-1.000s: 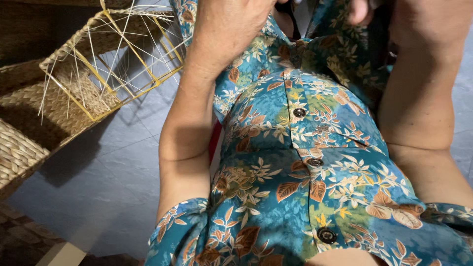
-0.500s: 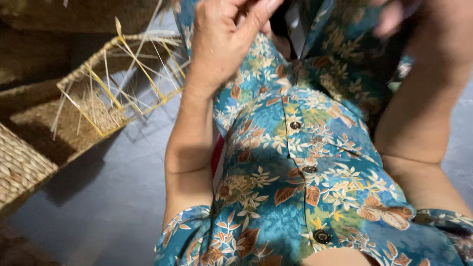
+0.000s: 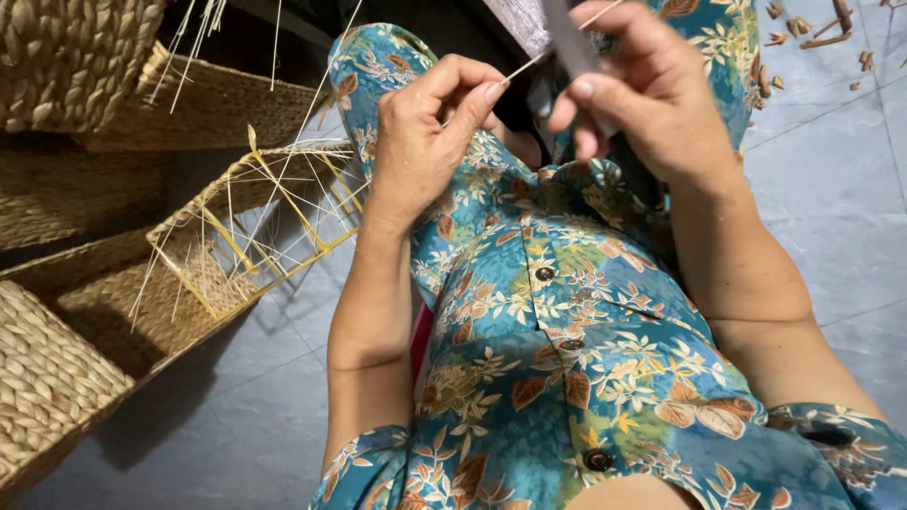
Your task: The person sits on the floor and uses a small knife to shave and split thin bamboo strips, drawing each strip along the blade to thin it. The person then attaches the finished strips to a woven basket frame, and briefly uses scissors to trim a strip.
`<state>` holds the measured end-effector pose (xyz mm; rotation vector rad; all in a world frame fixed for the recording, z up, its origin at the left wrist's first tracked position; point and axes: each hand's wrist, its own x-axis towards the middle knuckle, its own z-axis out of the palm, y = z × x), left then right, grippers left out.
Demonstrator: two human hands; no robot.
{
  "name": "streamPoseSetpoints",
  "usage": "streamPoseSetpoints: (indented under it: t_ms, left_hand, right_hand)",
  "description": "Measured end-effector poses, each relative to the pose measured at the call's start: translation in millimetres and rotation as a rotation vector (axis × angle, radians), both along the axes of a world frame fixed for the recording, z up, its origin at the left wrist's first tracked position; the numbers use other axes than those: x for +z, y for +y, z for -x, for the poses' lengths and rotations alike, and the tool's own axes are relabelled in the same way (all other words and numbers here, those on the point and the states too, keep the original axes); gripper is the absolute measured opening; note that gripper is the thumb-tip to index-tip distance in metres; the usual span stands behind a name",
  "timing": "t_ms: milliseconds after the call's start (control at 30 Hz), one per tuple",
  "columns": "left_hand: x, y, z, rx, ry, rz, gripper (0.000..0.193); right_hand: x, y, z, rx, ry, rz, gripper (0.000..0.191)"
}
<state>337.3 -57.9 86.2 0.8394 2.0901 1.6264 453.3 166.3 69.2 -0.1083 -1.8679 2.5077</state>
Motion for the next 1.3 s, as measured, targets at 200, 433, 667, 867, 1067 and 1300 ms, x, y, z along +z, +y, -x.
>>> streamPoseSetpoints:
  t_ms: [200, 433, 667, 867, 1067, 1300]
  left_hand:
    - [2, -1, -2, 0.011, 0.037, -0.003, 0.008]
    - [1, -14, -1, 0.094, -0.065, 0.107, 0.008]
    - [-17, -12, 2, 0.024, 0.104, -0.003, 0.008]
    - [-16, 2, 2, 0.005, 0.075, -0.003, 0.008]
    - [-6, -5, 8, -0.005, 0.053, 0.055, 0.009]
    - [-7, -14, 2, 0.011, 0.039, 0.035, 0.008]
  right_hand:
    - [-2, 5, -1, -0.074, -0.027, 0.004, 0.031]
    - [-11, 55, -18, -0.340, -0.013, 0.057, 0.010]
    - [-12, 34, -24, -0.309, -0.099, -0.018, 0.012]
    - [-9, -13, 7, -0.014, -0.074, 0.013, 0.015]
    - [7, -5, 11, -0.071, -0.103, 0.004, 0.027]
    - [-13, 20, -6, -0.172, -0.041, 0.028, 0.011]
